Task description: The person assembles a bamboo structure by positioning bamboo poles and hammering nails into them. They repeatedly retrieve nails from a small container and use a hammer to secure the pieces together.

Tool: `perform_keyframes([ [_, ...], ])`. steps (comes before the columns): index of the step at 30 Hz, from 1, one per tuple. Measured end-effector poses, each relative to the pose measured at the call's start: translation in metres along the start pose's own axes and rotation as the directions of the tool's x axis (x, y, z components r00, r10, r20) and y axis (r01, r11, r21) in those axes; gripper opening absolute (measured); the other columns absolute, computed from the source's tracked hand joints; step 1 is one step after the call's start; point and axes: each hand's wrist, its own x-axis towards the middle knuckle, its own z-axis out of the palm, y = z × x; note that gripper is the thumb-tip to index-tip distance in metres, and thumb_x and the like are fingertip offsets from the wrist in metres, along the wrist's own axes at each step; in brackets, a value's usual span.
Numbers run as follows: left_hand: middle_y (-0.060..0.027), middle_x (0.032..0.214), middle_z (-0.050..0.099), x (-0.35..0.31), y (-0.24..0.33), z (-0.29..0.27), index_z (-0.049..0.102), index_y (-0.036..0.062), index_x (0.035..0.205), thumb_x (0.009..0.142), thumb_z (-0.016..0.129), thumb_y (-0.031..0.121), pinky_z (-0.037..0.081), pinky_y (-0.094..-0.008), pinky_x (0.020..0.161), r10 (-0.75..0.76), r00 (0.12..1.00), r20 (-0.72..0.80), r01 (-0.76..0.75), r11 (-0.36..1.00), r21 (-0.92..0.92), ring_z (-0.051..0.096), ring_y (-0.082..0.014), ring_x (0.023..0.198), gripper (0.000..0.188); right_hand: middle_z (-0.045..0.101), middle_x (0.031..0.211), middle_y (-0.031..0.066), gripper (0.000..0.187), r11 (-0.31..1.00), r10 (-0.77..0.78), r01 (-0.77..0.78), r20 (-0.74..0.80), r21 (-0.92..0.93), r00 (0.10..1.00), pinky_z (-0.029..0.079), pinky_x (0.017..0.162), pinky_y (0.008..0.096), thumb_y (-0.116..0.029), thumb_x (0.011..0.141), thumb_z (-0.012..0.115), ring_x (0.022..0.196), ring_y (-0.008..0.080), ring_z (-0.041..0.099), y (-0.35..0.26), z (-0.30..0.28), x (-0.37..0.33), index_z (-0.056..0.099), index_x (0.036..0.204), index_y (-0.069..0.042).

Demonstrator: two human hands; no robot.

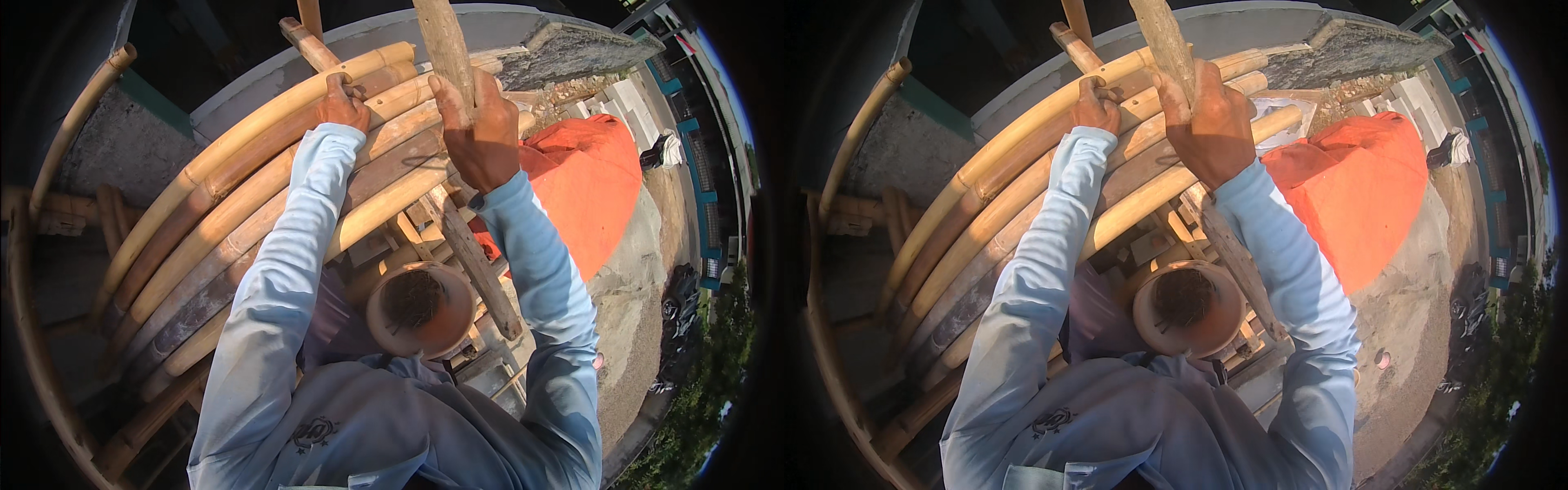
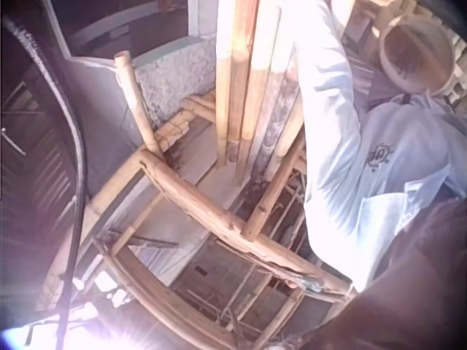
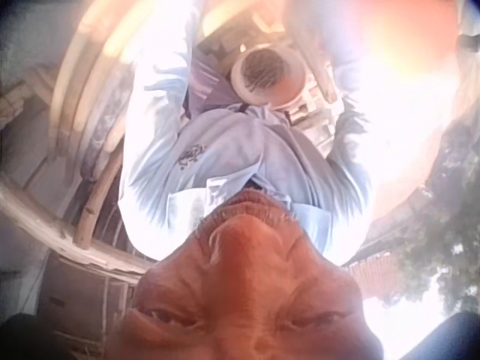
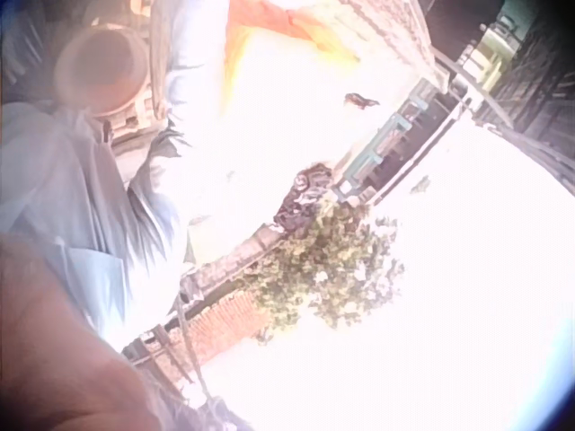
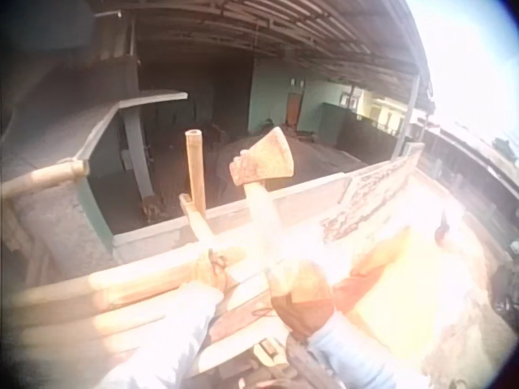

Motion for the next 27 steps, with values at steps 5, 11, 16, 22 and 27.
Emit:
perform_keyframes([
  [5,-0.0155,0.092,0.074,0.001,-0.008,0.006,0.048,0.0065,0.117,0.081,0.049,-0.001,0.052,-0.0472,0.086,0.007,1.0,0.014,-0.007,1.0,-0.012,0.071,-0.0384,0.09,0.036,0.067,0.09,0.0238,0.029,0.991,-0.014,0.029,0.119,-0.127,0.993,0.052,0.074,0.0509,-0.021,0.093,0.066,0.085,0.0419,0.066,0.042,0.033,-0.033,0.059,0.109,0.003],
  [11,-0.0154,0.092,0.074,0.0,-0.006,-0.009,0.051,0.0021,0.117,0.082,0.048,-0.002,0.053,-0.0432,0.088,-0.018,1.0,-0.003,0.018,0.999,0.046,0.072,-0.0345,0.092,0.036,0.064,0.076,0.0313,0.035,0.985,0.101,-0.054,0.293,-0.164,0.951,0.053,0.066,0.0547,-0.027,0.094,0.065,0.073,0.0489,0.066,0.012,0.025,-0.011,0.054,0.102,0.005],
  [16,-0.0147,0.088,0.074,-0.002,0.01,0.002,0.051,0.0021,0.116,0.081,0.049,0.0,0.053,-0.0425,0.088,-0.034,0.999,0.041,0.032,0.999,0.039,0.072,-0.0347,0.09,0.035,0.067,0.089,0.0314,0.042,0.928,0.295,-0.142,0.442,-0.345,0.847,0.054,0.081,0.0515,-0.03,0.092,0.065,0.088,0.0473,0.067,0.054,0.047,-0.04,0.053,0.111,0.006],
  [22,-0.017,0.092,0.074,0.009,-0.006,0.007,0.055,0.0058,0.109,0.082,0.051,0.003,0.053,-0.0435,0.088,0.068,0.998,0.003,-0.068,0.997,0.027,0.072,-0.035,0.092,0.028,0.066,0.084,0.0287,0.038,0.965,0.191,-0.138,0.238,-0.222,0.952,0.054,0.075,0.0528,-0.032,0.094,0.065,0.081,0.0466,0.067,0.032,-0.008,-0.064,0.055,0.11,0.001],
  [27,-0.0185,0.095,0.074,-0.035,0.002,-0.021,0.066,-0.0003,0.102,0.085,0.06,0.008,0.056,-0.039,0.083,0.26,0.958,-0.121,-0.262,0.965,0.004,0.073,-0.0307,0.088,0.02,0.068,0.074,0.0155,0.031,0.777,0.476,-0.465,0.088,0.425,0.875,0.05,0.056,0.0373,-0.022,0.092,0.072,0.058,0.0235,0.064,0.032,-0.068,-0.162,0.063,0.104,0.004],
])
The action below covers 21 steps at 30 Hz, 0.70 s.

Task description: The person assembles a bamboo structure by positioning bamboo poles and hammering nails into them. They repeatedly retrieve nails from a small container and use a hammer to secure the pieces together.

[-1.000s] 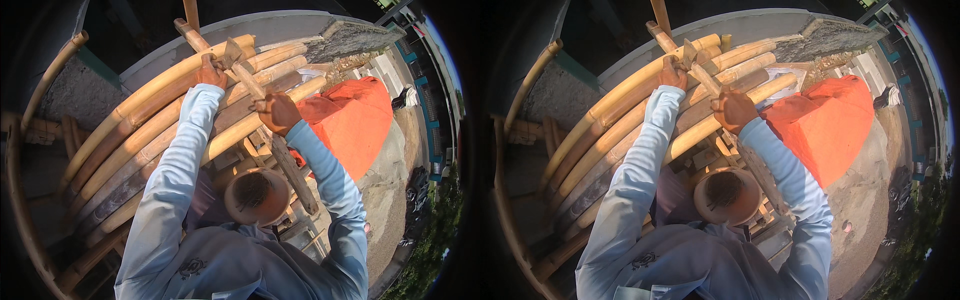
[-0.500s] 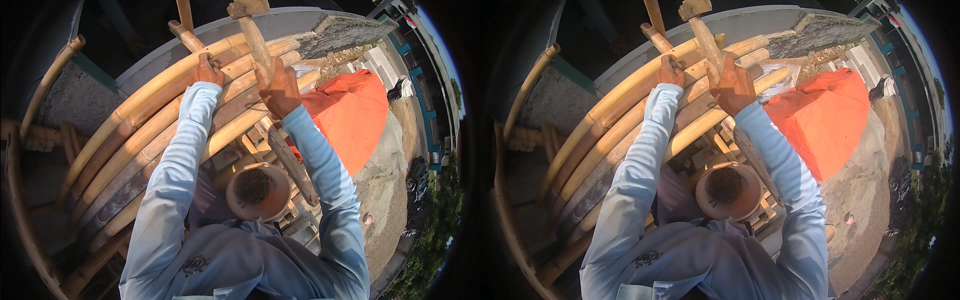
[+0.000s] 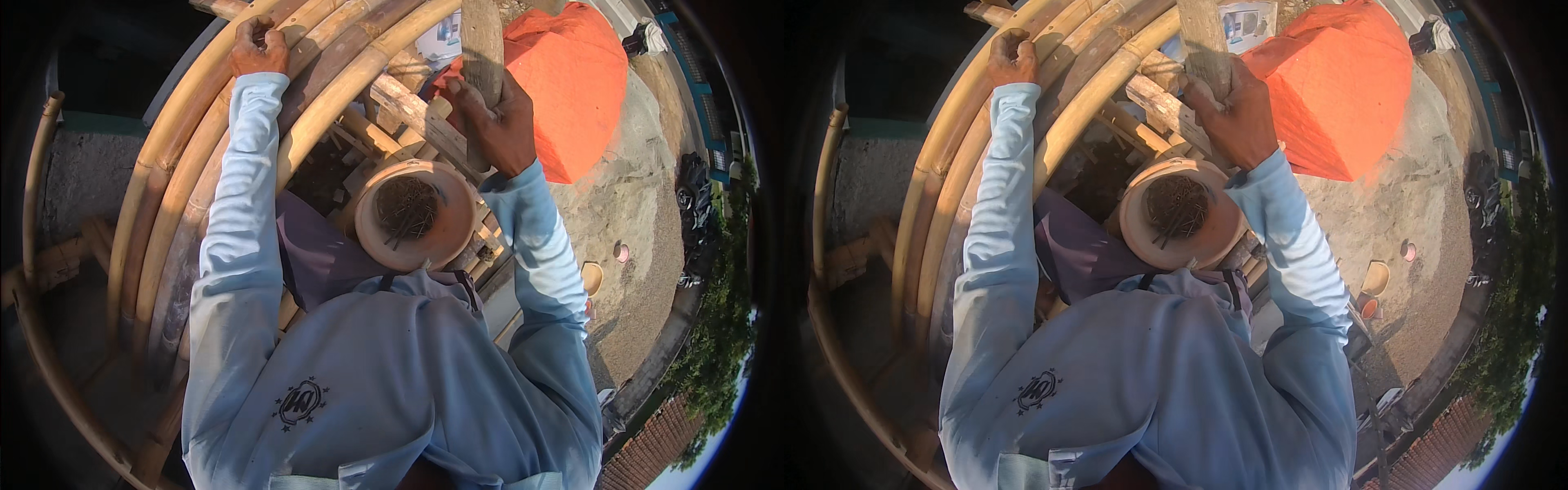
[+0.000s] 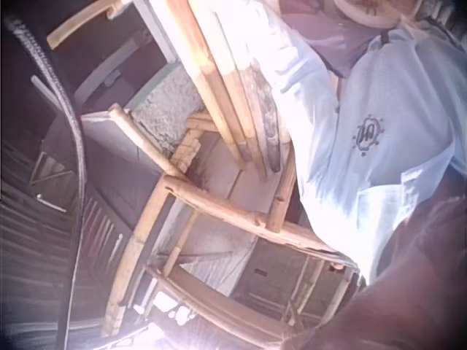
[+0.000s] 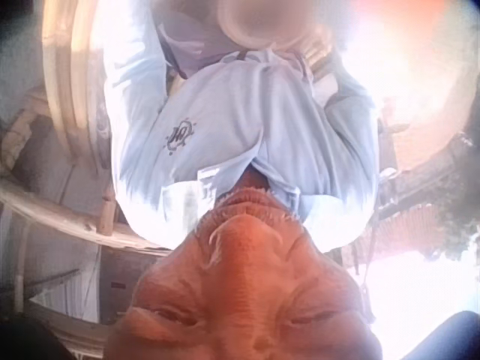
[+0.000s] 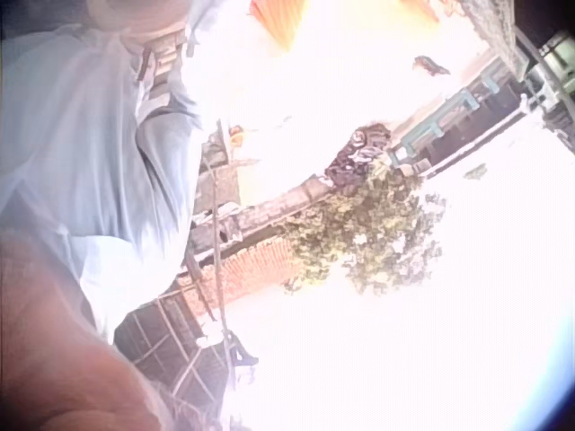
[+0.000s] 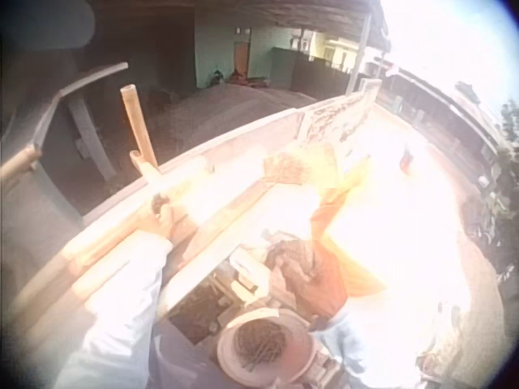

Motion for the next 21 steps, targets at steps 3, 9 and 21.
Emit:
perform_keyframes([
  [3,-0.0109,0.09,0.073,-0.093,0.093,-0.029,0.065,-0.0008,0.102,0.093,0.06,0.005,0.055,-0.0307,0.077,-0.16,0.967,0.2,0.239,0.842,-0.484,0.069,-0.0183,0.081,0.012,0.066,0.072,0.0082,0.027,0.957,0.067,-0.12,-0.202,-0.263,0.977,0.048,0.054,0.0306,-0.019,0.092,0.072,0.058,0.0136,0.06,0.071,-0.053,-0.086,0.063,0.105,0.004],
  [9,-0.0183,0.105,0.072,-0.34,0.068,-0.022,0.066,-0.0021,0.118,0.091,0.066,0.019,0.056,-0.0352,0.085,-0.424,0.226,0.877,0.698,0.698,0.158,0.071,-0.0245,0.095,0.034,0.065,0.079,0.0099,0.018,0.93,0.365,-0.297,-0.462,0.216,0.808,0.048,0.054,0.0285,-0.011,0.096,0.065,0.059,0.0162,0.061,0.113,-0.066,-0.149,0.06,0.104,0.004],
  [21,-0.0277,0.128,0.064,-0.447,0.008,0.051,0.062,0.0005,0.133,0.091,0.066,0.029,0.046,-0.041,0.105,-0.638,-0.006,0.77,0.414,0.699,0.582,0.061,-0.0379,0.123,0.051,0.067,0.077,0.0096,0.025,0.928,0.368,-0.299,-0.43,0.222,0.824,0.049,0.054,0.0293,-0.013,0.09,0.071,0.059,0.0156,0.062,0.134,-0.073,-0.15,0.062,0.105,0.005],
])
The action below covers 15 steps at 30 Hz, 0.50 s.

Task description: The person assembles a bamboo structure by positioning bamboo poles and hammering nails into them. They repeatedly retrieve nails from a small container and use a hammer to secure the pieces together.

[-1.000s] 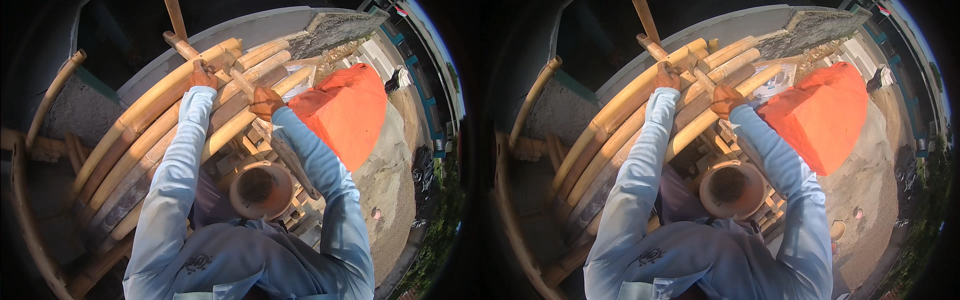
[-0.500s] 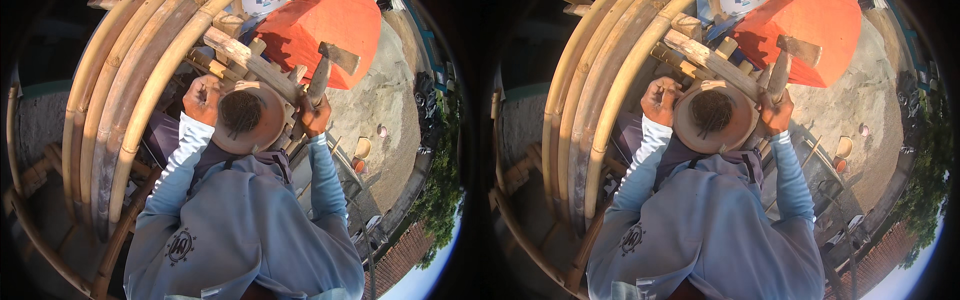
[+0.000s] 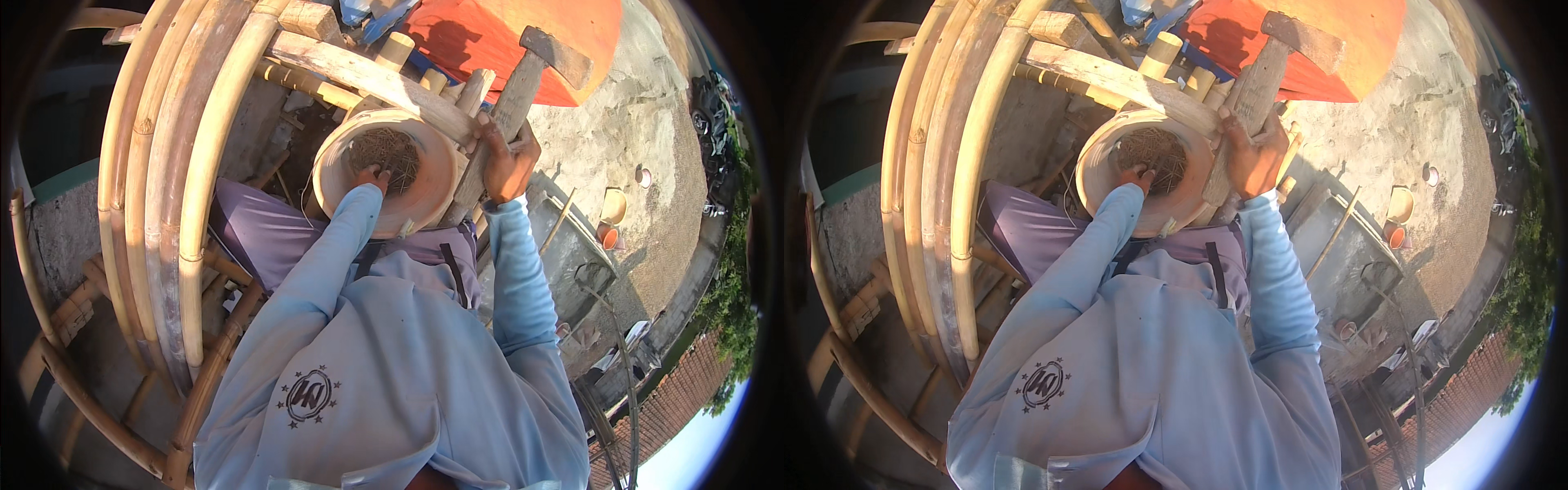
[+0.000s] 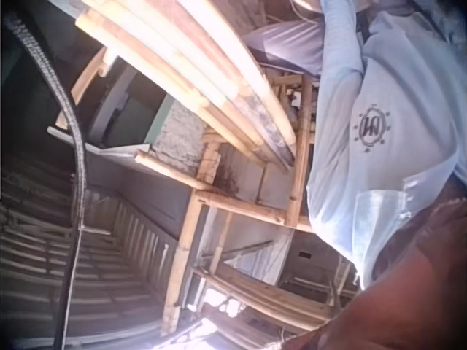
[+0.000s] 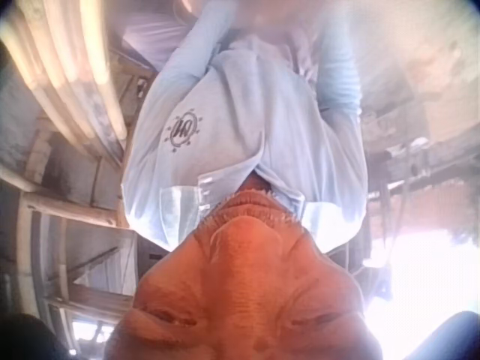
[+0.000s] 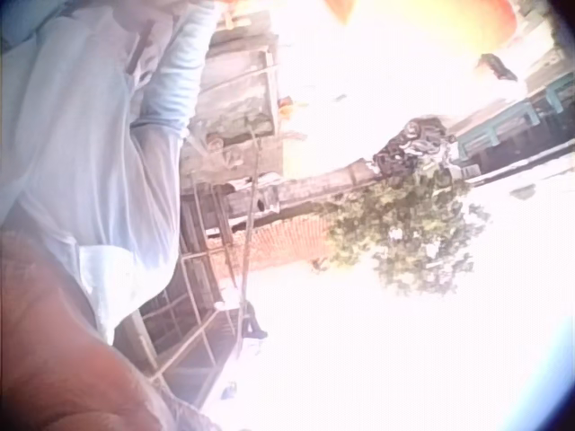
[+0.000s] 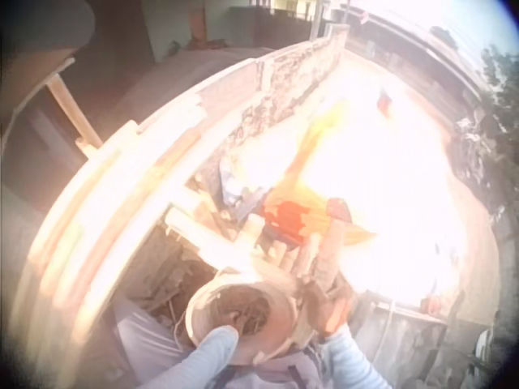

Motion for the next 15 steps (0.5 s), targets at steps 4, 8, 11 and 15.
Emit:
perform_keyframes([
  [4,-0.0289,0.127,0.064,-0.008,-0.005,0.015,0.06,-0.0017,0.135,0.09,0.069,0.026,0.047,-0.0427,0.103,0.061,0.997,-0.04,-0.058,0.995,0.075,0.061,-0.0402,0.122,0.054,0.066,0.076,0.0114,0.025,0.998,0.047,-0.047,-0.012,0.032,0.999,0.049,0.051,0.0296,-0.013,0.09,0.07,0.057,0.0172,0.062,-0.021,0.006,-0.003,0.061,0.103,0.007],
  [8,-0.0293,0.123,0.065,-0.03,0.023,-0.016,0.062,-0.0034,0.129,0.09,0.07,0.027,0.047,-0.0461,0.103,-0.054,0.993,-0.104,0.066,0.991,0.113,0.06,-0.0433,0.12,0.051,0.069,0.08,0.0091,0.023,0.999,0.053,-0.053,-0.019,0.006,0.998,0.049,0.059,0.0294,-0.011,0.089,0.073,0.064,0.0134,0.062,-0.007,0.001,-0.001,0.065,0.103,0.005],
  [11,-0.0256,0.129,0.061,-0.045,0.039,-0.047,0.063,0.001,0.128,0.09,0.069,0.025,0.046,-0.0481,0.104,-0.104,0.986,-0.132,0.134,0.961,0.242,0.058,-0.0434,0.121,0.045,0.068,0.079,0.0093,0.024,0.999,-0.019,0.018,-0.022,-0.046,1.0,0.049,0.059,0.0302,-0.013,0.089,0.074,0.061,0.014,0.062,-0.001,0.0,0.001,0.065,0.102,0.005],
  [15,-0.0188,0.136,0.052,-0.045,0.052,-0.046,0.065,0.0065,0.126,0.091,0.067,0.021,0.044,-0.046,0.106,0.185,0.96,-0.211,-0.085,0.908,0.411,0.052,-0.0375,0.128,0.038,0.068,0.079,0.0104,0.025,0.999,0.038,-0.037,-0.011,0.027,0.999,0.049,0.056,0.0297,-0.014,0.089,0.074,0.06,0.0147,0.062,-0.008,0.001,-0.001,0.064,0.101,0.005],
])
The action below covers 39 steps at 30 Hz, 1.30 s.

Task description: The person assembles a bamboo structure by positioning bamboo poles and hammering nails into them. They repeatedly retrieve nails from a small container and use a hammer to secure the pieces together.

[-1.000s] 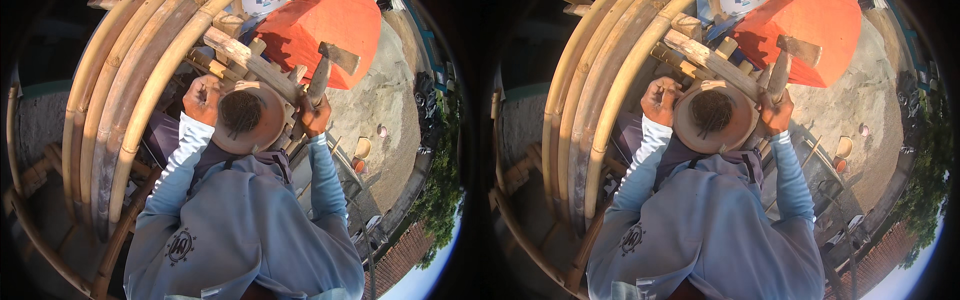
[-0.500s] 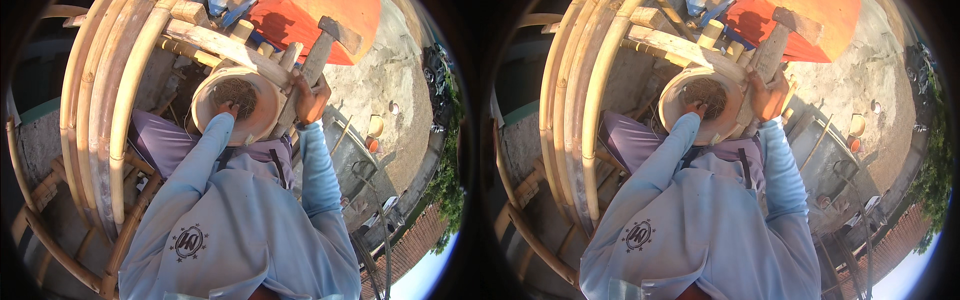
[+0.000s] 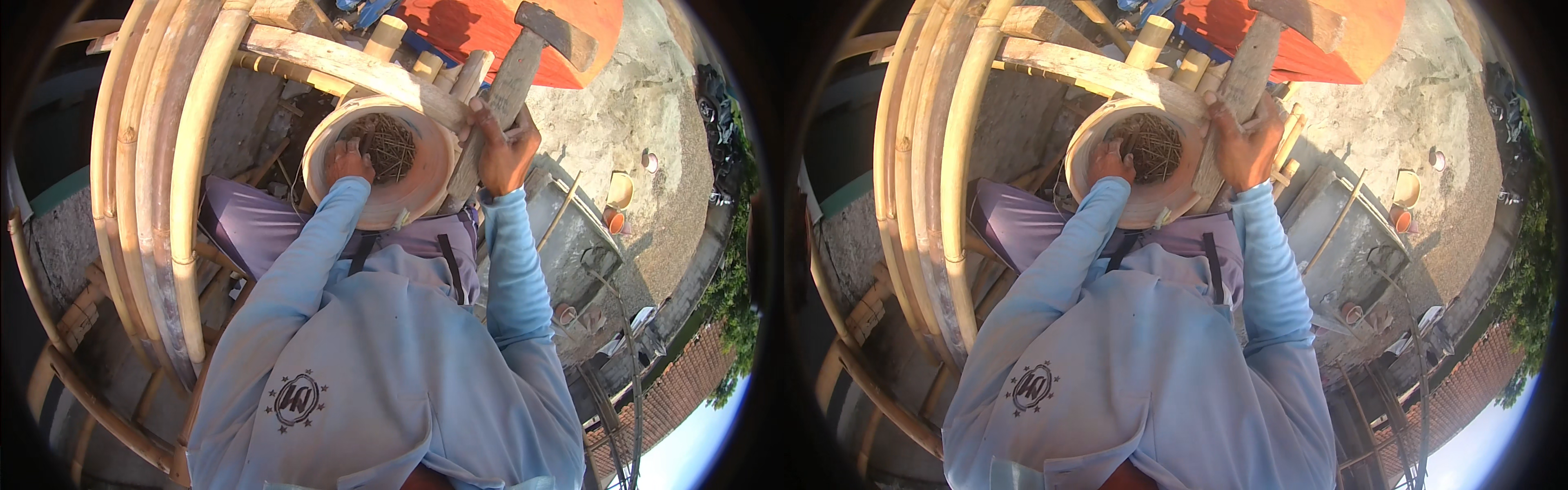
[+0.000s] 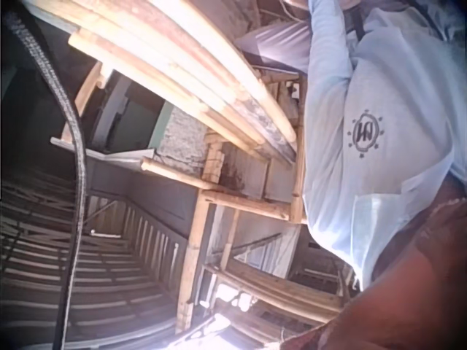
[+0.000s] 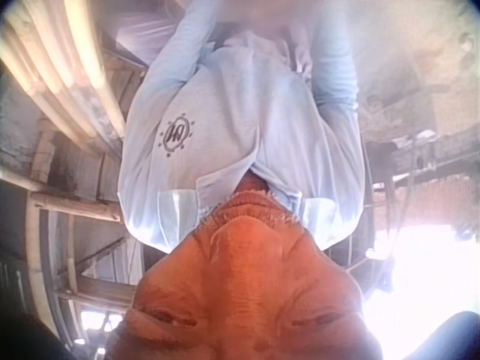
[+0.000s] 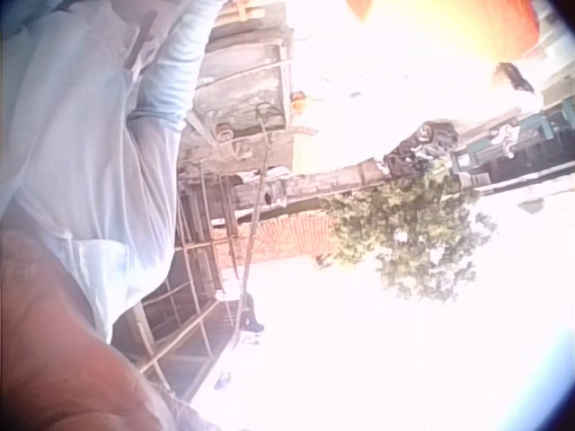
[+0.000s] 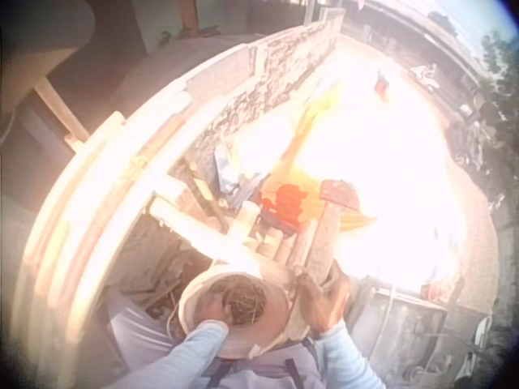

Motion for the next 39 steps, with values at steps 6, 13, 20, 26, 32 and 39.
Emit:
perform_keyframes([
  [6,-0.0146,0.132,0.054,0.059,0.012,0.035,0.071,0.0126,0.118,0.091,0.06,0.021,0.035,-0.0482,0.11,0.363,0.922,0.131,-0.378,0.779,0.5,0.045,-0.0336,0.133,0.03,0.068,0.078,0.012,0.023,0.999,-0.037,0.037,0.016,-0.016,0.999,0.05,0.055,0.0291,-0.008,0.089,0.072,0.059,0.0156,0.063,0.002,0.001,0.002,0.062,0.103,0.007],
  [13,-0.0136,0.144,0.048,0.061,0.01,0.023,0.08,0.0119,0.101,0.089,0.061,0.022,0.03,-0.0464,0.112,0.472,0.837,0.276,-0.536,0.608,0.586,0.042,-0.0322,0.134,0.025,0.071,0.08,0.0104,0.025,0.999,-0.017,0.017,0.011,0.036,1.0,0.051,0.061,0.0287,-0.009,0.088,0.074,0.065,0.0124,0.063,0.003,-0.001,0.001,0.063,0.104,0.006],
  [20,-0.0167,0.147,0.044,0.047,0.018,0.027,0.073,0.0185,0.117,0.083,0.07,0.021,0.045,-0.0519,0.103,0.391,0.883,0.262,-0.464,0.815,0.348,0.055,-0.039,0.125,0.035,0.071,0.079,0.0098,0.024,0.998,-0.001,0.002,-0.002,0.063,1.0,0.051,0.063,0.0285,-0.009,0.088,0.074,0.066,0.0129,0.064,0.0,0.002,-0.001,0.063,0.103,0.007],
  [26,-0.0166,0.15,0.043,0.073,0.04,0.065,0.064,0.0209,0.131,0.092,0.057,0.019,0.053,-0.0517,0.094,0.371,0.829,0.418,-0.537,0.734,0.415,0.067,-0.0369,0.112,0.04,0.071,0.079,0.0102,0.024,0.996,-0.045,0.044,0.011,0.079,0.999,0.051,0.063,0.0287,-0.008,0.088,0.074,0.066,0.0135,0.064,0.003,0.001,0.0,0.063,0.103,0.007],
  [32,-0.0169,0.147,0.047,0.077,0.037,0.065,0.062,0.0176,0.132,0.099,0.047,0.018,0.049,-0.0489,0.103,0.547,0.678,0.491,-0.734,0.533,0.421,0.063,-0.0355,0.119,0.037,0.072,0.083,0.0126,0.026,0.999,-0.027,0.027,0.003,0.038,1.0,0.053,0.068,0.0313,-0.009,0.086,0.075,0.072,0.016,0.066,0.004,-0.001,0.0,0.063,0.103,0.007],
  [39,-0.0138,0.146,0.051,0.083,0.052,0.077,0.063,0.0153,0.129,0.099,0.05,0.02,0.048,-0.0497,0.103,0.533,0.713,0.456,-0.697,0.607,0.381,0.06,-0.0346,0.124,0.033,0.072,0.087,0.0121,0.031,0.998,0.007,-0.007,0.001,0.068,1.0,0.053,0.067,0.0313,-0.013,0.09,0.073,0.071,0.0171,0.066,0.002,-0.003,-0.003,0.062,0.11,0.007],
])
